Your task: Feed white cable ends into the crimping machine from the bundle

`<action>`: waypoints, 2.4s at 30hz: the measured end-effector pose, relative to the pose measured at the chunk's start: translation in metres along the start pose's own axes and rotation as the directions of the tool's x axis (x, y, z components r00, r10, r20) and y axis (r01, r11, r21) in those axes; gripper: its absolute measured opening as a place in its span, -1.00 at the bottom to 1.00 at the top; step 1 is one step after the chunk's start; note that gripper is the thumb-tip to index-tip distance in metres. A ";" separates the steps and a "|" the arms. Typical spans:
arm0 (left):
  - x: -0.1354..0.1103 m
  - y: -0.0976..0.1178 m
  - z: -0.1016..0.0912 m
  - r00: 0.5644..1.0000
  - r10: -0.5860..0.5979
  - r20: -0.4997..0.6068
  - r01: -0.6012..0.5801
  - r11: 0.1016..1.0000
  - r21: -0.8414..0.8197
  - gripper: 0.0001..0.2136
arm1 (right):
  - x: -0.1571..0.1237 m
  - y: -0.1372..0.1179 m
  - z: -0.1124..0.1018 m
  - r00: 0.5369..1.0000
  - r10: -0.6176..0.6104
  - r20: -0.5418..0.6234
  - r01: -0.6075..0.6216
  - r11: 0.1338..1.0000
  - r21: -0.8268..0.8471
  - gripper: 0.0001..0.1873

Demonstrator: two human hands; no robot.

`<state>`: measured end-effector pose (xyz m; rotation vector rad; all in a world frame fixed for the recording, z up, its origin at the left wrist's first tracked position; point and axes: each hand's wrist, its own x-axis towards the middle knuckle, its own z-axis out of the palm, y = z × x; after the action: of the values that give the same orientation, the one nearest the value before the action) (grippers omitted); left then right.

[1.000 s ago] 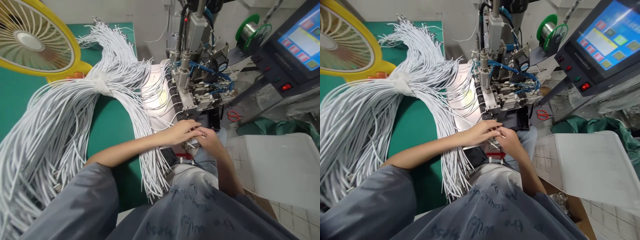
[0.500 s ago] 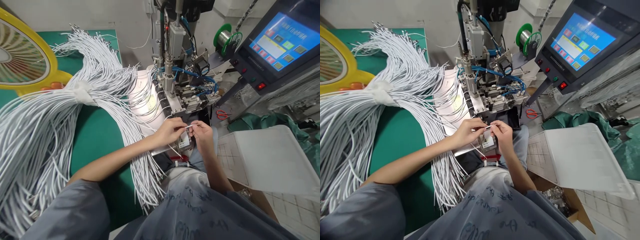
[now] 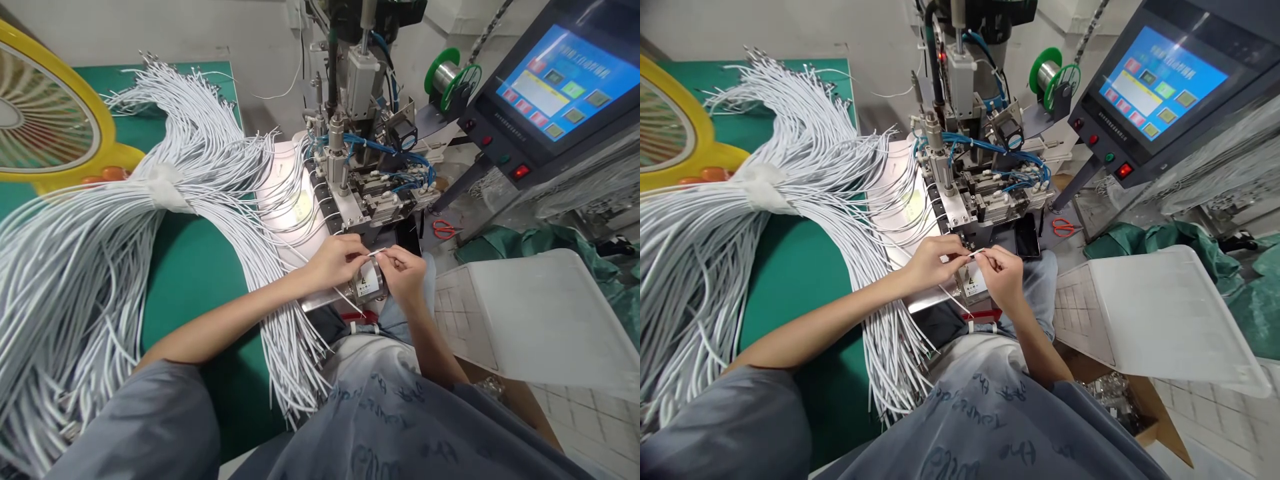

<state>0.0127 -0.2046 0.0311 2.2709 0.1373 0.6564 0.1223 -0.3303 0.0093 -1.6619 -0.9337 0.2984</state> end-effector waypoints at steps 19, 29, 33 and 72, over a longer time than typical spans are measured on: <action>0.000 -0.005 -0.009 0.925 0.334 0.181 -0.377 0.746 0.549 -0.73 | 0.011 -0.003 -0.006 0.971 -0.174 0.165 0.198 0.970 -0.143 -0.70; -0.003 -0.014 0.004 0.989 0.100 0.110 -0.124 0.964 0.235 -0.82 | 0.013 0.006 0.015 0.939 -0.341 -0.046 0.331 0.931 -0.151 -0.74; -0.001 -0.018 0.004 0.971 0.061 0.231 -0.124 0.954 0.273 -0.80 | 0.014 0.023 0.019 0.971 -0.230 -0.067 0.220 0.967 -0.126 -0.74; -0.001 -0.034 0.006 0.894 -0.164 0.418 -0.167 0.744 0.648 -0.65 | 0.057 0.065 0.022 0.782 0.435 0.447 -0.538 0.833 0.131 -0.80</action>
<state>0.0184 -0.1852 0.0035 3.0662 0.1622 0.0265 0.1730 -0.2764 -0.0411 -1.6085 -0.6932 1.1119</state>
